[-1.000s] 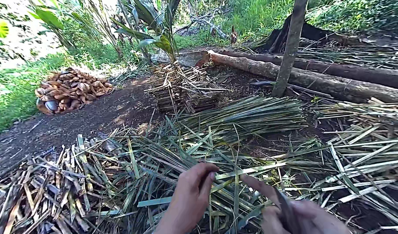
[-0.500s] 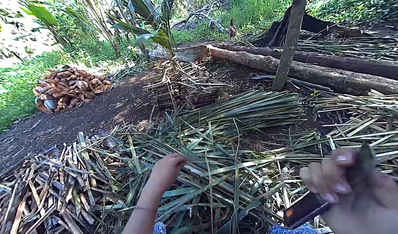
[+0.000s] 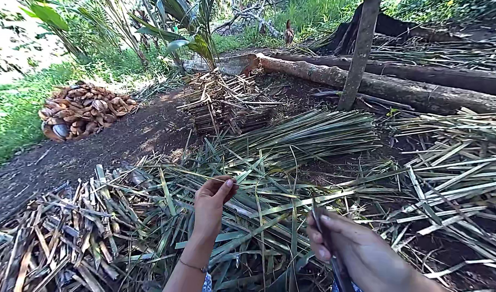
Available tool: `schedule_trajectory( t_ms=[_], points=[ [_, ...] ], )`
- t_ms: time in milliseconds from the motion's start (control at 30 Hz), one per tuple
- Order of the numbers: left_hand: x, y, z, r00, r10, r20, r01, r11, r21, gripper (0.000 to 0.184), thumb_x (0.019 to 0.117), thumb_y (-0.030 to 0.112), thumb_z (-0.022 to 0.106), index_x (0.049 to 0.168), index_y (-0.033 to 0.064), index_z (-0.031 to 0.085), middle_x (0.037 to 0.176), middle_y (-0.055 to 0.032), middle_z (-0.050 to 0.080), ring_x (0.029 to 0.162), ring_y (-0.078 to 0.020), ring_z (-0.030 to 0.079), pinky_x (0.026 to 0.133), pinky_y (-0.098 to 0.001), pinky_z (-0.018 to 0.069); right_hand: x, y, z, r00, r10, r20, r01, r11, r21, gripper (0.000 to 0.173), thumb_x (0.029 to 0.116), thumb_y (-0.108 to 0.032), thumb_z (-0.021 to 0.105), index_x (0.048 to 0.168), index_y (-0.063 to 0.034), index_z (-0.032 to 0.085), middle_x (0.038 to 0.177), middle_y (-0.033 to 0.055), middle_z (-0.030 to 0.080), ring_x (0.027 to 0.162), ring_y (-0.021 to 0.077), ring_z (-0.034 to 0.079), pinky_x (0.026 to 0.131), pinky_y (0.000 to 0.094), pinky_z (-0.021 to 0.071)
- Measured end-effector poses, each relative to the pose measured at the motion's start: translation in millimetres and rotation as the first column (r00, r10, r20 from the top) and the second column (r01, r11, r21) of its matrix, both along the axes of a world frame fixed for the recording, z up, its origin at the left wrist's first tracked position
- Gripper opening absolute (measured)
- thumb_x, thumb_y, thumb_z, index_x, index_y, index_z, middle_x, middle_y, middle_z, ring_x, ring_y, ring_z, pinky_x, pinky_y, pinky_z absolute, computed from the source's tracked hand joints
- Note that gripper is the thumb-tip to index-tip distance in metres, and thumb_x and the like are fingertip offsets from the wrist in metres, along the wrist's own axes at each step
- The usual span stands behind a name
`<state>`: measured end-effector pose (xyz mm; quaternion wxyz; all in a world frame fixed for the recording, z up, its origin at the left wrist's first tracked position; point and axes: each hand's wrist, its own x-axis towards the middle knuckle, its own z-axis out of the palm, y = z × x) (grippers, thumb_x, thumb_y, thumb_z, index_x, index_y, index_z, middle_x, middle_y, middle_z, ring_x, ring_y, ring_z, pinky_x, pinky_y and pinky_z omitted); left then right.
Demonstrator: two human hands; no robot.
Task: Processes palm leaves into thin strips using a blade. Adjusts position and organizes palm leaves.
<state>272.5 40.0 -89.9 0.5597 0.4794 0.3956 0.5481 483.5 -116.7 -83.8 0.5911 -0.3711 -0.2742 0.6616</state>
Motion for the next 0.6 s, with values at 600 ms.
schedule_trajectory(
  t_ms=[600],
  points=[
    [26,-53,4,0.975,-0.119,0.189,0.105,0.991,0.079,0.02,0.0932,-0.012,0.057,0.089,0.0068,0.064,0.089,-0.0084,0.078,0.077,-0.0159,0.077,0.074,-0.0287,0.0647,-2,15,-9,0.997,0.056,-0.045,-0.046,0.98,0.195,0.04,0.1091,-0.018,0.033,0.149,-0.0173,0.038,0.067,-0.0092,0.051,0.054,-0.001,0.052,0.053,0.013,0.046]
  ],
)
